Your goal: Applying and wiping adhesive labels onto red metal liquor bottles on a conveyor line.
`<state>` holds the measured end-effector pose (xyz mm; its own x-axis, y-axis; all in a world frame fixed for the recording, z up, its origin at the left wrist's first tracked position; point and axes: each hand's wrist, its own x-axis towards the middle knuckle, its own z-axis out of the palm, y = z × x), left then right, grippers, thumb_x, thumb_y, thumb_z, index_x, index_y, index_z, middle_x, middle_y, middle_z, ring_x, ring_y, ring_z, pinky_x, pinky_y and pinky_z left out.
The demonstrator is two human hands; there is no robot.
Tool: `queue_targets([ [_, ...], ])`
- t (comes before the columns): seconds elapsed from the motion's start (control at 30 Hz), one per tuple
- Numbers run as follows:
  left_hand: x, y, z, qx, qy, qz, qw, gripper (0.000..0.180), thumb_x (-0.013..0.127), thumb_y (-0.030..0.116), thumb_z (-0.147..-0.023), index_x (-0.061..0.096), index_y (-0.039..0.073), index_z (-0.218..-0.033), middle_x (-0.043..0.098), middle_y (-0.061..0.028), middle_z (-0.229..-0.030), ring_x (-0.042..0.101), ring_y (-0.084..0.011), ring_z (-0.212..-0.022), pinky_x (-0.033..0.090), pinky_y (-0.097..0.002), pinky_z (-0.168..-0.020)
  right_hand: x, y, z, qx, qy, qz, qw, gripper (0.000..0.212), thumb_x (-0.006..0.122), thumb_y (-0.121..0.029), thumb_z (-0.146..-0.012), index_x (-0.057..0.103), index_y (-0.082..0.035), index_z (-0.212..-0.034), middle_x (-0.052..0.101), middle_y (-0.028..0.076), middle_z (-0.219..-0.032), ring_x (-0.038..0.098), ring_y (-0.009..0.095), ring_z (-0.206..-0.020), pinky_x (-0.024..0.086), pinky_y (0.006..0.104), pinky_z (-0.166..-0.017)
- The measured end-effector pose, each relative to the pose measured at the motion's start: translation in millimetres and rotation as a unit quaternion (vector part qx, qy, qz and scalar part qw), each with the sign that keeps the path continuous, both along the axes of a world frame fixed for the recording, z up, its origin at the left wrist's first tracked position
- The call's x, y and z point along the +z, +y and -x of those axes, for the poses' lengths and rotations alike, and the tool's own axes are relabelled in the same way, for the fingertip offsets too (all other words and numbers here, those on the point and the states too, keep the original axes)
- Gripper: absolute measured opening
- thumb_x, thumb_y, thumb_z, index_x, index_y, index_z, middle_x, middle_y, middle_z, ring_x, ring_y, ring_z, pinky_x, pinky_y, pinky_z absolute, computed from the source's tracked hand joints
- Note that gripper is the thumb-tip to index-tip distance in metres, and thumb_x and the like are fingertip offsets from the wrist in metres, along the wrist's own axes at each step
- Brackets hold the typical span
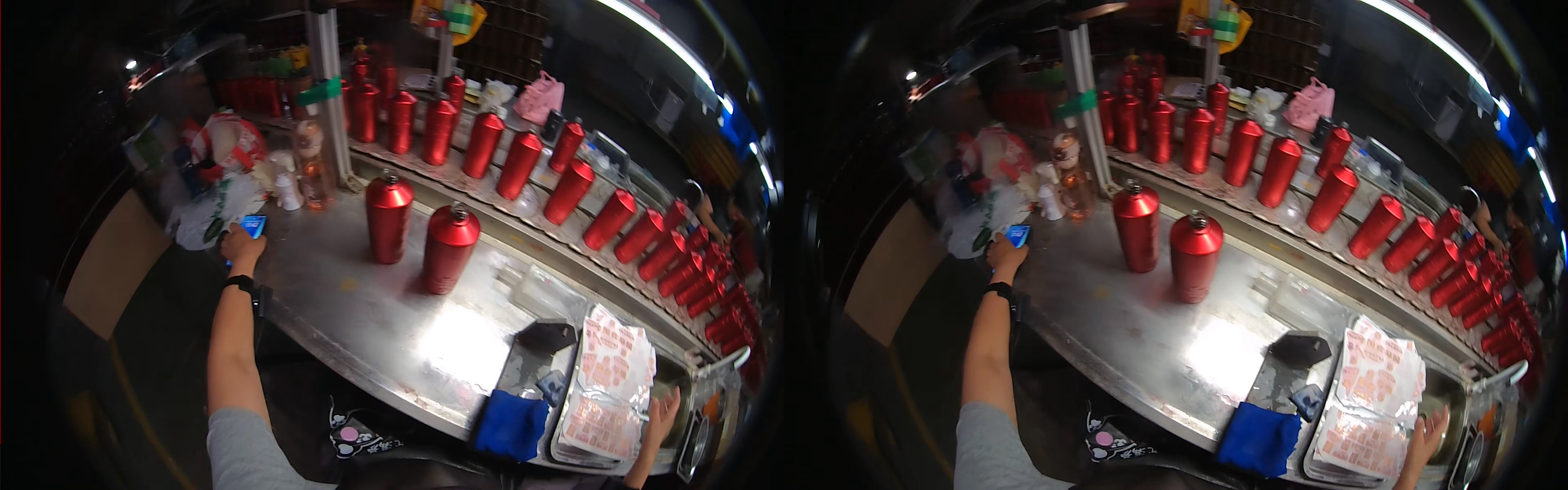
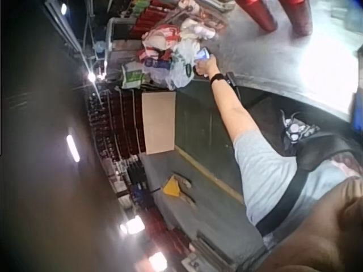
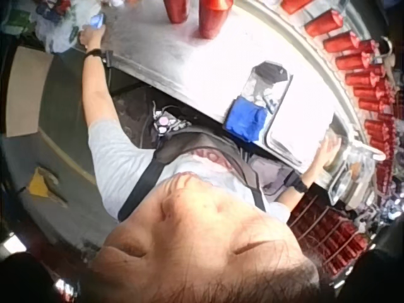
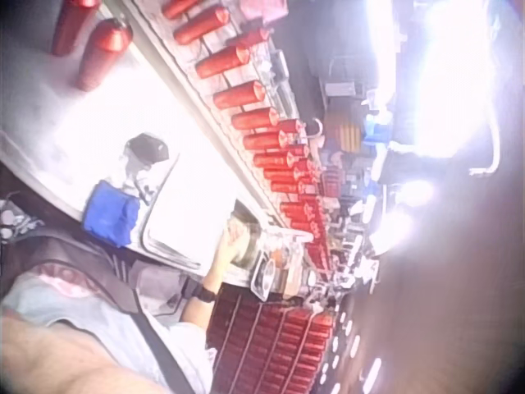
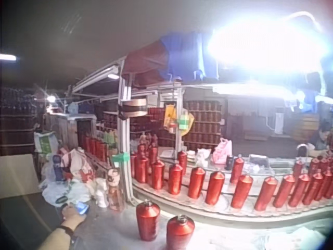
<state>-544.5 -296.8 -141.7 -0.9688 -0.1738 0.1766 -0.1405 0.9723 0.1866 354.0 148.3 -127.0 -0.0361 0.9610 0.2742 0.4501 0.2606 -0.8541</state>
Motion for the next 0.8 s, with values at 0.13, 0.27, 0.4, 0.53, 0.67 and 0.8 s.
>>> queue_targets([
  [0.13,7.0,-10.1,-13.3,-0.046,-0.023,-0.035,0.998,0.086,0.081,0.052,-0.067,0.045,0.003,-0.127,0.056,-0.0231,-0.128,0.055,-0.0383,-0.119,0.046,-0.0443,-0.100,-6.1,-5.1,-43.3,-0.018,-0.017,-0.009,1.000,0.068,0.062,-0.013,-0.093,0.028,-0.011,-0.152,0.038,0.026,-0.145,0.049,0.033,-0.126,0.043,0.0397,-0.102],
  [0.27,3.5,-37.7,-27.6,-0.064,0.009,-0.100,0.993,0.084,0.082,0.045,-0.068,0.047,-0.005,-0.125,0.051,-0.0286,-0.131,0.053,-0.0416,-0.120,0.044,-0.0448,-0.102,-7.2,3.2,-46.8,-0.028,-0.061,-0.020,0.998,0.068,0.061,-0.014,-0.093,0.028,-0.012,-0.153,0.037,0.027,-0.145,0.047,0.035,-0.128,0.042,0.0402,-0.103],
  [0.4,-28.3,-76.1,-26.9,-0.116,0.087,-0.201,0.969,0.087,0.082,0.040,-0.070,0.044,-0.007,-0.132,0.052,-0.0302,-0.129,0.049,-0.0433,-0.124,0.041,-0.0443,-0.106,6.1,-21.8,-11.2,-0.023,-0.018,-0.007,1.000,0.068,0.061,-0.014,-0.094,0.027,-0.012,-0.153,0.037,0.028,-0.146,0.044,0.035,-0.132,0.039,0.0405,-0.106],
  [0.53,-66.9,-101.8,-33.7,-0.181,0.192,-0.265,0.927,0.076,0.082,0.033,-0.074,0.048,-0.007,-0.128,0.054,-0.0270,-0.126,0.050,-0.0397,-0.123,0.040,-0.0433,-0.105,10.9,-19.6,8.9,-0.030,-0.061,-0.031,0.997,0.069,0.061,-0.012,-0.094,0.027,-0.012,-0.154,0.037,0.027,-0.146,0.042,0.033,-0.134,0.036,0.0393,-0.109],
  [0.67,-118.0,-118.3,-70.5,-0.085,0.178,-0.336,0.921,0.069,0.081,0.030,-0.077,0.050,-0.006,-0.127,0.057,-0.0214,-0.124,0.056,-0.0319,-0.117,0.042,-0.0399,-0.102,32.2,22.4,73.9,0.043,-0.062,-0.030,0.997,0.073,0.059,-0.002,-0.088,0.025,-0.008,-0.152,0.035,0.027,-0.148,0.040,0.034,-0.135,0.039,0.0402,-0.107],
  [0.8,-80.4,-71.7,-116.4,-0.167,0.216,-0.373,0.887,0.058,0.071,0.015,-0.087,0.044,-0.007,-0.134,0.054,-0.0223,-0.132,0.053,-0.0320,-0.123,0.039,-0.0414,-0.106,68.7,53.9,158.0,0.064,-0.092,-0.039,0.993,0.075,0.065,-0.005,-0.085,0.031,-0.011,-0.151,0.045,0.024,-0.143,0.046,0.034,-0.133,0.042,0.0416,-0.105],
])
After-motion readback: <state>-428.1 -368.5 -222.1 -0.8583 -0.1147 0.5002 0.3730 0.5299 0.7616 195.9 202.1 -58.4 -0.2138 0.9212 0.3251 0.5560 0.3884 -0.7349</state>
